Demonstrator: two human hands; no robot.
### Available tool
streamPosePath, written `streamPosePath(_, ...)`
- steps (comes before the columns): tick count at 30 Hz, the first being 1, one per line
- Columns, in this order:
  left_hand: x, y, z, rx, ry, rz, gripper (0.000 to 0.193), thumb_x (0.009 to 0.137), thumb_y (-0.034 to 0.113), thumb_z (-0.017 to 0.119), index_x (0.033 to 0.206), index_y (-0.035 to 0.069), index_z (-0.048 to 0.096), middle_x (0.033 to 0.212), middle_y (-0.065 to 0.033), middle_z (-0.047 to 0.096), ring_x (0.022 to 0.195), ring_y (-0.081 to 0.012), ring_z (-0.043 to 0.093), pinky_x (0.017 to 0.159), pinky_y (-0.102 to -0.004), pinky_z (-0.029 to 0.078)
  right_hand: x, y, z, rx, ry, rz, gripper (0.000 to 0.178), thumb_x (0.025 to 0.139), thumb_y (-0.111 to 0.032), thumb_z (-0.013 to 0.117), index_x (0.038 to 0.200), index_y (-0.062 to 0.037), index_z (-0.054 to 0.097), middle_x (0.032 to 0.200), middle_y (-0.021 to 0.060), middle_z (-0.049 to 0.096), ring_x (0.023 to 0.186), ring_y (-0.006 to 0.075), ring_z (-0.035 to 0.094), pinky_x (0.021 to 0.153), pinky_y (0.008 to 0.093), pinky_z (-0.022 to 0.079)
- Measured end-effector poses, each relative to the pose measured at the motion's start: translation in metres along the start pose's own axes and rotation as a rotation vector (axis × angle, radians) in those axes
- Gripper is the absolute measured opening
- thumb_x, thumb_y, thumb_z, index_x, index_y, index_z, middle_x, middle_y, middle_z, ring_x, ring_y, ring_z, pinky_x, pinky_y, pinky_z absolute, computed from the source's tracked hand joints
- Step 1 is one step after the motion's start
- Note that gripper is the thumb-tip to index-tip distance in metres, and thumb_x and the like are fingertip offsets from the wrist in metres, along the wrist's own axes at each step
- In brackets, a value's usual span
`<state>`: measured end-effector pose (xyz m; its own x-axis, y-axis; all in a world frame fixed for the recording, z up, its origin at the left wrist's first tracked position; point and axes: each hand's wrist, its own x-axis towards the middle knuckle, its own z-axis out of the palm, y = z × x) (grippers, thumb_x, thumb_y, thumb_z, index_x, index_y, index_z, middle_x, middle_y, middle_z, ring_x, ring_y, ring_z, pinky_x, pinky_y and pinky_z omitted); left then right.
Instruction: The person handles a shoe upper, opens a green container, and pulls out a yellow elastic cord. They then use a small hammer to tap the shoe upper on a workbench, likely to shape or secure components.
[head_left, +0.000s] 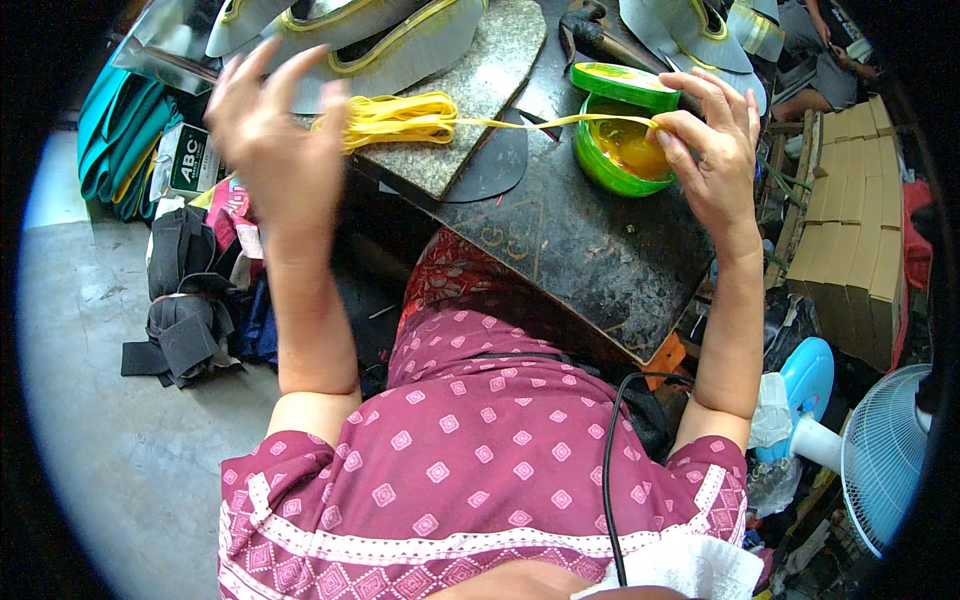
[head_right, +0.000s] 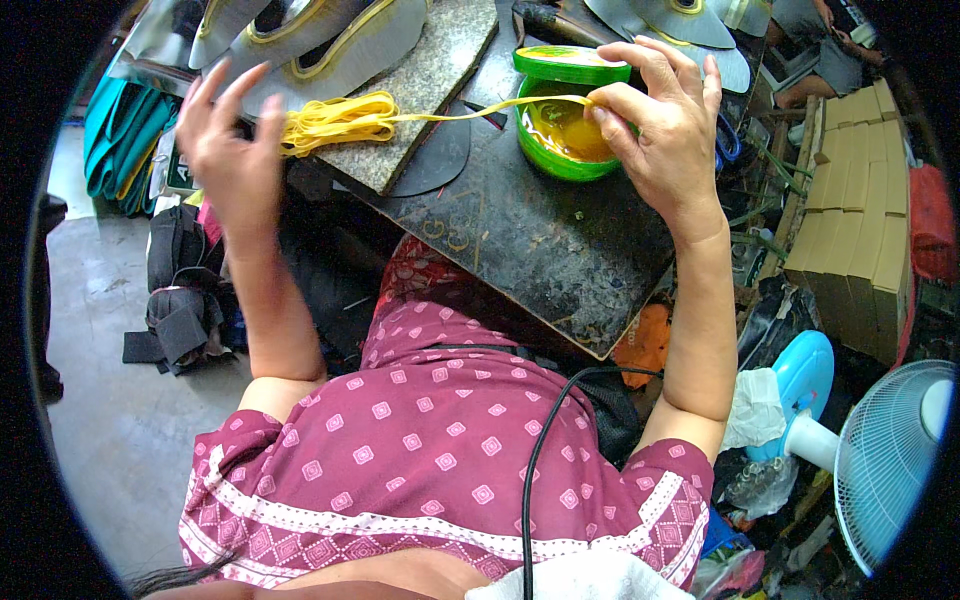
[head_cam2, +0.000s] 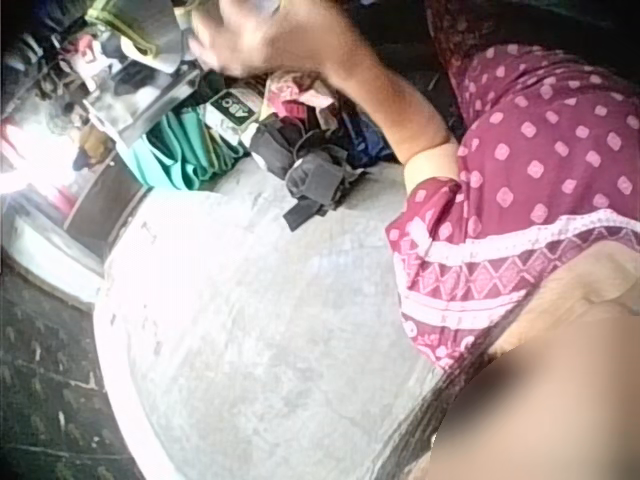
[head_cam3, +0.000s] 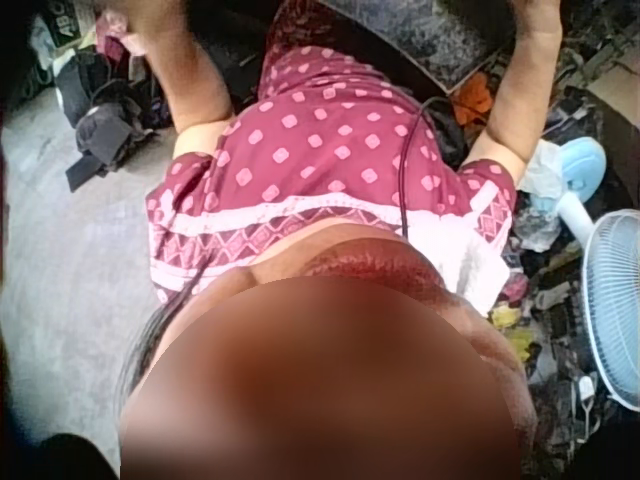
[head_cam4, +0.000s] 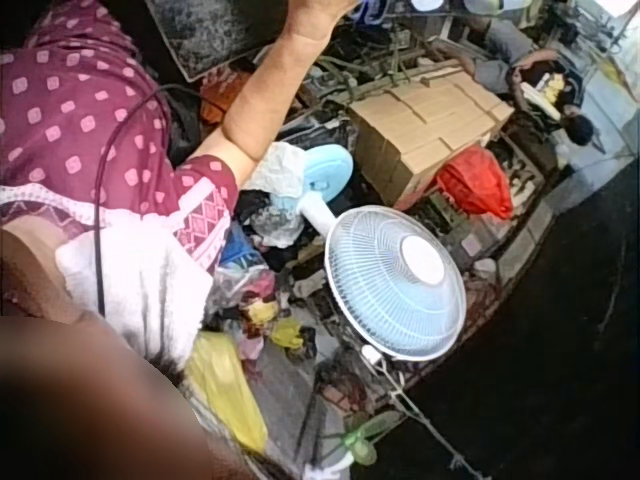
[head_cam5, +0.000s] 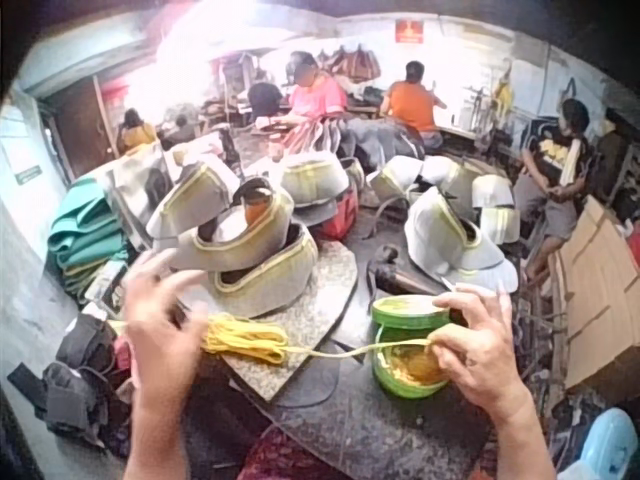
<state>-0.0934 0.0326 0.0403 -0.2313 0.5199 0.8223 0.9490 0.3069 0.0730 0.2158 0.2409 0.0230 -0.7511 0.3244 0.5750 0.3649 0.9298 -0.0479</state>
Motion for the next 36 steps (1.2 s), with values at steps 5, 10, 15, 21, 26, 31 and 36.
streamPosePath(5, -0.002, 0.113, 0.039, -0.472, -0.021, 0.274, 0.029, 0.070, 0.019, 0.076, 0.098, 0.011, 0.075, 0.136, -0.0122, 0.058, 0.135, -0.0367, 0.044, 0.111, -0.0563, 0.030, 0.005, -0.007, -0.009, 0.035, 0.023, -0.019, 0.010, 0.088, -0.027, 0.071, 0.092, -0.0199, 0.077, 0.130, -0.0040, 0.062, 0.133, 0.0247, 0.047, 0.116, 0.0636, 0.018)
streamPosePath(10, 0.020, 0.149, 0.064, -0.456, 0.018, 0.386, 0.014, 0.079, 0.020, 0.072, 0.089, 0.011, 0.071, 0.135, -0.0089, 0.058, 0.134, -0.0363, 0.044, 0.110, -0.0629, 0.028, 0.008, -0.009, -0.017, 0.029, 0.047, -0.040, 0.011, 0.089, -0.028, 0.070, 0.094, -0.0205, 0.077, 0.131, -0.0036, 0.062, 0.132, 0.0254, 0.048, 0.115, 0.0646, 0.019)
streamPosePath(15, 0.014, 0.149, 0.060, -0.582, -0.107, 0.258, 0.013, 0.078, 0.021, 0.072, 0.085, 0.011, 0.069, 0.131, -0.0057, 0.060, 0.132, -0.0340, 0.045, 0.108, -0.0649, 0.027, 0.008, -0.009, -0.013, 0.024, 0.047, -0.040, 0.010, 0.089, -0.026, 0.070, 0.093, -0.0190, 0.076, 0.131, -0.0038, 0.062, 0.132, 0.0257, 0.048, 0.116, 0.0643, 0.018)
streamPosePath(21, 0.017, 0.135, 0.042, -0.475, -0.086, 0.207, 0.009, 0.071, 0.015, 0.073, 0.078, 0.010, 0.072, 0.119, -0.0049, 0.066, 0.131, -0.0331, 0.046, 0.108, -0.0620, 0.027, 0.002, -0.008, -0.003, 0.024, 0.012, -0.039, 0.008, 0.088, -0.023, 0.070, 0.092, -0.0173, 0.075, 0.130, -0.0045, 0.062, 0.133, 0.0256, 0.047, 0.116, 0.0642, 0.017)
streamPosePath(26, 0.024, 0.093, 0.019, -0.350, -0.011, 0.140, 0.006, 0.070, 0.010, 0.073, 0.075, 0.008, 0.074, 0.113, -0.0065, 0.069, 0.127, -0.0332, 0.049, 0.108, -0.0496, 0.031, 0.000, -0.006, 0.000, 0.011, -0.019, -0.037, 0.008, 0.087, -0.023, 0.070, 0.091, -0.0167, 0.074, 0.130, -0.0049, 0.062, 0.133, 0.0250, 0.047, 0.117, 0.0639, 0.016)
streamPosePath(31, 0.017, 0.040, -0.004, -0.208, 0.003, 0.137, 0.017, 0.079, 0.009, 0.076, 0.095, 0.013, 0.080, 0.121, -0.0032, 0.070, 0.128, -0.0277, 0.051, 0.110, -0.0398, 0.036, -0.001, -0.007, 0.002, -0.024, -0.027, -0.040, 0.007, 0.086, -0.022, 0.071, 0.090, -0.0166, 0.074, 0.131, -0.0053, 0.061, 0.133, 0.0246, 0.047, 0.117, 0.0640, 0.016)
streamPosePath(36, -0.002, -0.009, -0.015, -0.114, 0.014, -0.001, 0.009, 0.080, 0.012, 0.074, 0.087, 0.014, 0.080, 0.118, -0.0003, 0.070, 0.126, -0.0293, 0.051, 0.109, -0.0409, 0.036, -0.004, -0.002, 0.001, -0.058, -0.026, -0.029, 0.007, 0.085, -0.022, 0.072, 0.089, -0.0166, 0.074, 0.131, -0.0048, 0.061, 0.133, 0.0243, 0.047, 0.116, 0.0638, 0.017)
